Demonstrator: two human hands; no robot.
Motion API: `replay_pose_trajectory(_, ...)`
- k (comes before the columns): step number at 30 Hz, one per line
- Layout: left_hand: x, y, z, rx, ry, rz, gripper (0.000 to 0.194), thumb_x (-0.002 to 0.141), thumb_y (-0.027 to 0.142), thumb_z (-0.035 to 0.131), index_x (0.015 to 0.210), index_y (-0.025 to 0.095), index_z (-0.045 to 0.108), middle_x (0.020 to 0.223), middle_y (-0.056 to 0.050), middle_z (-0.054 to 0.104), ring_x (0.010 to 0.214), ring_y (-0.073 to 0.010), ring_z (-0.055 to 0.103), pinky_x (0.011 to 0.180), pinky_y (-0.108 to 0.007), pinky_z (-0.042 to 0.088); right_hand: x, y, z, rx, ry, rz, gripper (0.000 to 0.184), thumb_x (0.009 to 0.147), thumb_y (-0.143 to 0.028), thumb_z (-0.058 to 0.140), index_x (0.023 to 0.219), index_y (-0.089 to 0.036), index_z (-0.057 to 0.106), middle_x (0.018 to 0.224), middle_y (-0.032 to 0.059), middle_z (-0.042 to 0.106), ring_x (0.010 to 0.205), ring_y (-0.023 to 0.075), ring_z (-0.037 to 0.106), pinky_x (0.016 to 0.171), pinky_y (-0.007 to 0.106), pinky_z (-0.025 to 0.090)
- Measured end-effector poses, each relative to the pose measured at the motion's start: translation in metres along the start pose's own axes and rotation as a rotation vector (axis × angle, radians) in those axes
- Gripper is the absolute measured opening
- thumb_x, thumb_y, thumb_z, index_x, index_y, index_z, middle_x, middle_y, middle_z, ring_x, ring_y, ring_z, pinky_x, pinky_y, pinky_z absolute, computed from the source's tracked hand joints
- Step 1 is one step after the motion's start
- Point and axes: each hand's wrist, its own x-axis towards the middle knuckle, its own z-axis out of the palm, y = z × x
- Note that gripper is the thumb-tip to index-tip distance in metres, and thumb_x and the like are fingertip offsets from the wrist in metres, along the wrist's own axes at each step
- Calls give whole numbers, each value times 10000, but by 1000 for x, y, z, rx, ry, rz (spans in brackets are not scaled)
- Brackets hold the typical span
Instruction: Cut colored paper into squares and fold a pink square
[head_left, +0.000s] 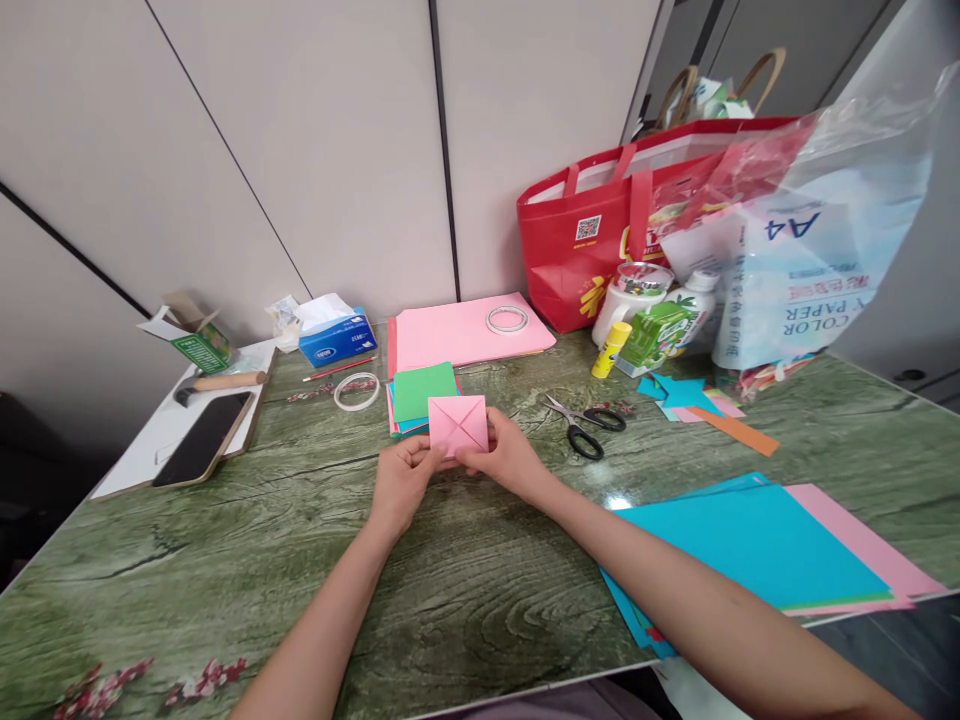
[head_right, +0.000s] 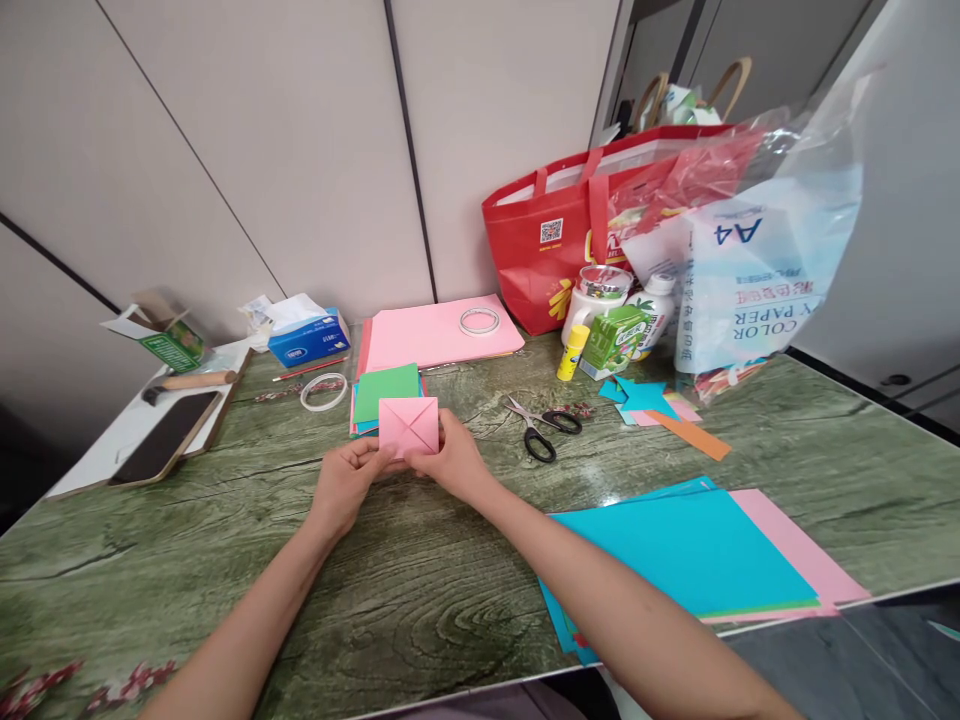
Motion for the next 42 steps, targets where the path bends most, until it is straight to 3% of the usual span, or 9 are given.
replay_pose_trajectory(6, -1, 3, 0, 18, -24, 5, 299, 594, 337, 730, 789, 116, 680, 699, -64, 719, 636, -218, 673, 701, -355, 528, -1, 1, -2, 22, 13, -13, 425, 517, -245, 725, 873, -169, 505, 745, 18, 631, 635, 170, 596, 497, 270, 516)
replay_pose_trajectory(17, 3, 3, -6, -29, -15, -2, 333, 600, 358, 725, 816, 114, 655, 730, -84, 721, 665, -241, 680, 765, -384, 499, 3, -6, -3, 330, -99, 156, 414, 539, -98, 655, 903, -176, 474, 636, -23, 663, 514, 143, 630, 554, 313, 564)
replay_pose_trajectory(30, 8, -1, -12, 82, 33, 41, 304, 640, 360, 692, 837, 134, 640, 740, -83, 722, 689, -244, 679, 752, -360, 485, 5, -4, -8, 361, -103, 147, 376, 561, -211, 714, 870, -169, 504, 553, -41, 640, 508, 134, 627, 546, 307, 562)
replay_pose_trajectory(36, 9, 0, -13, 28, 103, 15, 339, 563, 381, 738, 783, 138, 651, 664, -69, 714, 654, -246, 679, 725, -355, 488, 6, -4, -9, 451, -107, 153, 435, 534, -232, 743, 884, -155, 496, 570, -14, 658, 548, 155, 654, 607, 347, 566)
replay_pose_trajectory(42, 9, -1, -14, -19, 96, 4, 325, 566, 364, 739, 781, 139, 649, 670, -62, 715, 657, -235, 680, 735, -345, 488, 6, -3, -11, 493, -128, 147, 452, 535, -237, 743, 899, -159, 485, 597, -3, 669, 582, 165, 669, 631, 342, 561)
